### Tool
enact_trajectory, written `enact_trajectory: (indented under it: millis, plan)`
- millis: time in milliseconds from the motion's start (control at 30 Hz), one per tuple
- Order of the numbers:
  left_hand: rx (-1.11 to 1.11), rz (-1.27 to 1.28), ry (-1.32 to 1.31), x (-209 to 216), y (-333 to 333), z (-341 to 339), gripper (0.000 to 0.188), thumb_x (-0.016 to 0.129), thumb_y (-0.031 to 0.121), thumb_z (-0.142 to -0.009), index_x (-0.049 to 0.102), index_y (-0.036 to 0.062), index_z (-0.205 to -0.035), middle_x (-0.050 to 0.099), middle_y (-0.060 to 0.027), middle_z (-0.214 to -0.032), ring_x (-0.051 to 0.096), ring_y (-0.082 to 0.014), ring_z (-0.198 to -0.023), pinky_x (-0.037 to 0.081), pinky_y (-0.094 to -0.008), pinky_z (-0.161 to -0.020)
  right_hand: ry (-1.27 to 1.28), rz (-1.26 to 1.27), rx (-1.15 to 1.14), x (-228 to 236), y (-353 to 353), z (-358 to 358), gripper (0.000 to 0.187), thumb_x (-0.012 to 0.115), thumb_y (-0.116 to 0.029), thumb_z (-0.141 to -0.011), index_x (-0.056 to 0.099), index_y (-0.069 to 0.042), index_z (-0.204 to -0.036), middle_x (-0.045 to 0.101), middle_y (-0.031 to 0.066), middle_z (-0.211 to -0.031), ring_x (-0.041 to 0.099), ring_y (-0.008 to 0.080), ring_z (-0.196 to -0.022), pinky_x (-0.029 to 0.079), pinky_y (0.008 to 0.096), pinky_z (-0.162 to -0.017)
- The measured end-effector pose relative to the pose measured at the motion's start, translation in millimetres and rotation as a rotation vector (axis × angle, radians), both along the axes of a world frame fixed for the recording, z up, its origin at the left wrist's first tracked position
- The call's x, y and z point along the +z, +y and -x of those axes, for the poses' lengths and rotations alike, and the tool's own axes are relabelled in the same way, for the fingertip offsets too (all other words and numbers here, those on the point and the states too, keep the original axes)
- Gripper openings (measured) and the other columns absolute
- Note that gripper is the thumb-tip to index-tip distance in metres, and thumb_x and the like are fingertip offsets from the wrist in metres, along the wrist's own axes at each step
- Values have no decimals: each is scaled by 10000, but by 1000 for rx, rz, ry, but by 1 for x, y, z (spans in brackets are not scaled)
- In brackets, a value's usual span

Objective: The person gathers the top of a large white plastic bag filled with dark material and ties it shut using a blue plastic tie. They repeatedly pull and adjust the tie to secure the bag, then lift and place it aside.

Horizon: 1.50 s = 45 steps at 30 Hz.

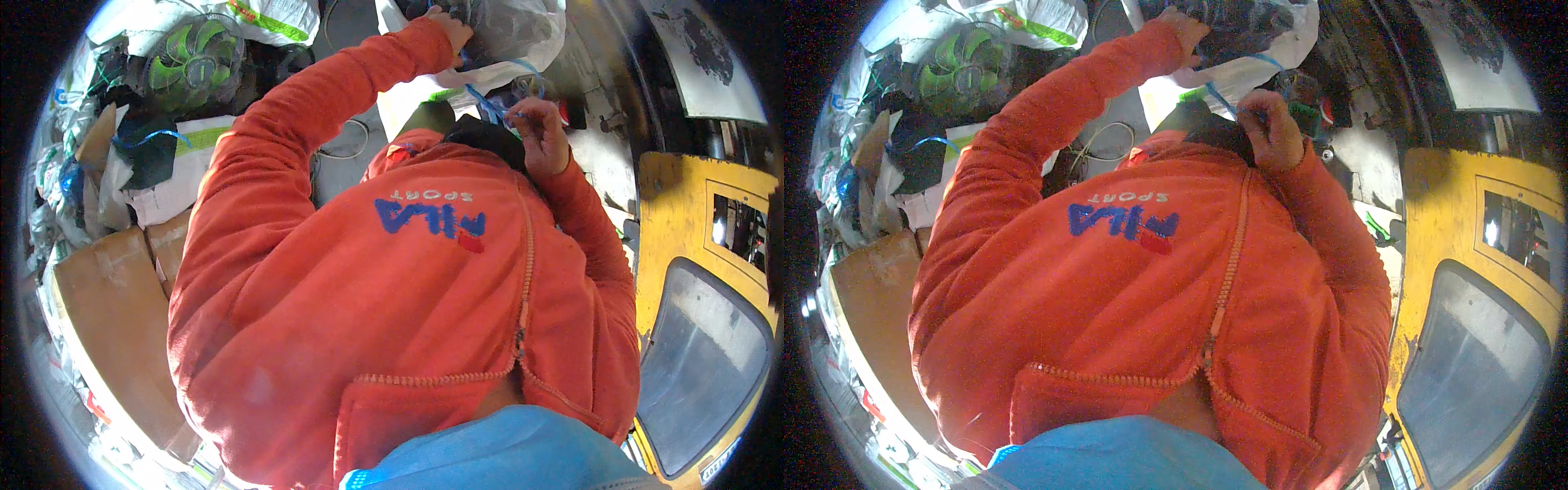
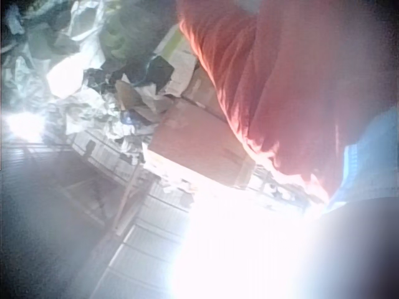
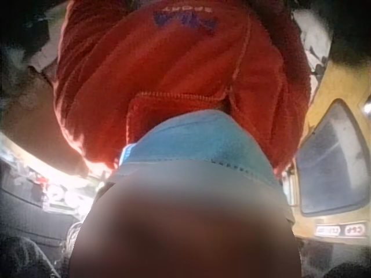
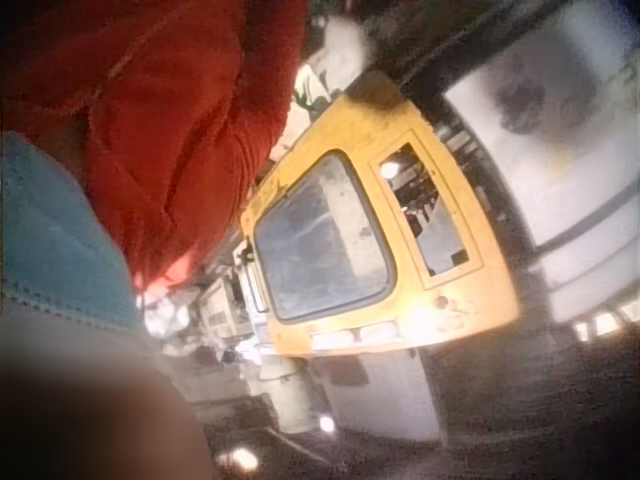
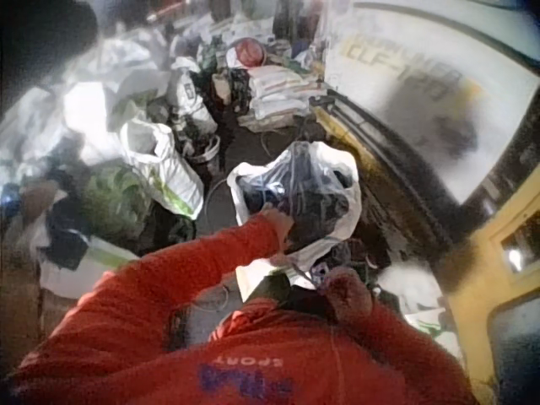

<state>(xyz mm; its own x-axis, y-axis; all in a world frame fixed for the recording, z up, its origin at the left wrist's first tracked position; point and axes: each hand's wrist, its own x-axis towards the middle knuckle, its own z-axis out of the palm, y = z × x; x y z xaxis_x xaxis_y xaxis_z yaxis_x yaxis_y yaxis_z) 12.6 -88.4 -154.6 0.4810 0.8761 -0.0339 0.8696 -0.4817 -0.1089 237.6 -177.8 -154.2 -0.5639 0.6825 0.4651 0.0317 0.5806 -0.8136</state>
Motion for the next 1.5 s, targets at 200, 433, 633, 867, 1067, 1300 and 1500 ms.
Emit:
enact_trajectory:
  millis: [200,433,633,867,1067,1300,1500]
  plan:
    - [-66,201,137,14,10,4,319,526,229,-692,554,58,-959,594,-140,-908,558,-294,-880,377,-411,-828,-494,-478,-362,70,-9,3,218,535,-49,-750,442,-63,-947,542,142,-765,550,302,-685,437,367,-563]
    - [-238,68,56,1,13,18,261,510,199,-691,577,82,-915,583,-116,-900,545,-287,-877,406,-378,-783,-1293,-287,-179,201,4,-31,243,564,-170,-739,526,-69,-957,579,125,-810,554,304,-754,416,387,-664]
    - [-445,-25,-536,23,-22,-3,158,514,149,-742,584,50,-844,553,-118,-894,522,-277,-883,420,-364,-773,-1085,-509,-67,280,18,-33,137,541,-55,-738,564,-29,-871,555,131,-804,537,277,-766,416,335,-692]
    - [-98,344,-1381,36,-69,-20,230,409,196,-877,541,8,-881,523,-53,-775,501,-158,-747,397,-270,-694,-860,-582,-11,270,3,-47,177,522,-88,-750,546,-39,-919,529,144,-884,520,280,-825,404,347,-733]
    - [280,572,-1834,40,-76,-26,243,442,222,-859,512,41,-714,451,22,-638,402,-72,-607,325,-209,-561,-1145,-421,46,241,28,-53,225,519,-165,-764,539,-55,-960,515,161,-943,513,288,-883,396,364,-777]
    - [309,750,-2194,40,-75,-18,246,450,210,-859,490,50,-676,419,9,-582,353,-86,-534,291,-237,-511,-1225,-441,-45,128,163,18,290,517,-255,-781,530,-74,-1008,500,182,-1011,504,298,-952,388,384,-828]
    - [318,812,-2191,38,-68,-16,245,479,214,-850,507,62,-659,418,32,-556,345,-54,-505,275,-213,-469,-412,-245,-431,64,257,117,760,719,-310,-603,350,-174,-1253,344,119,-1285,356,296,-1148,354,364,-905]
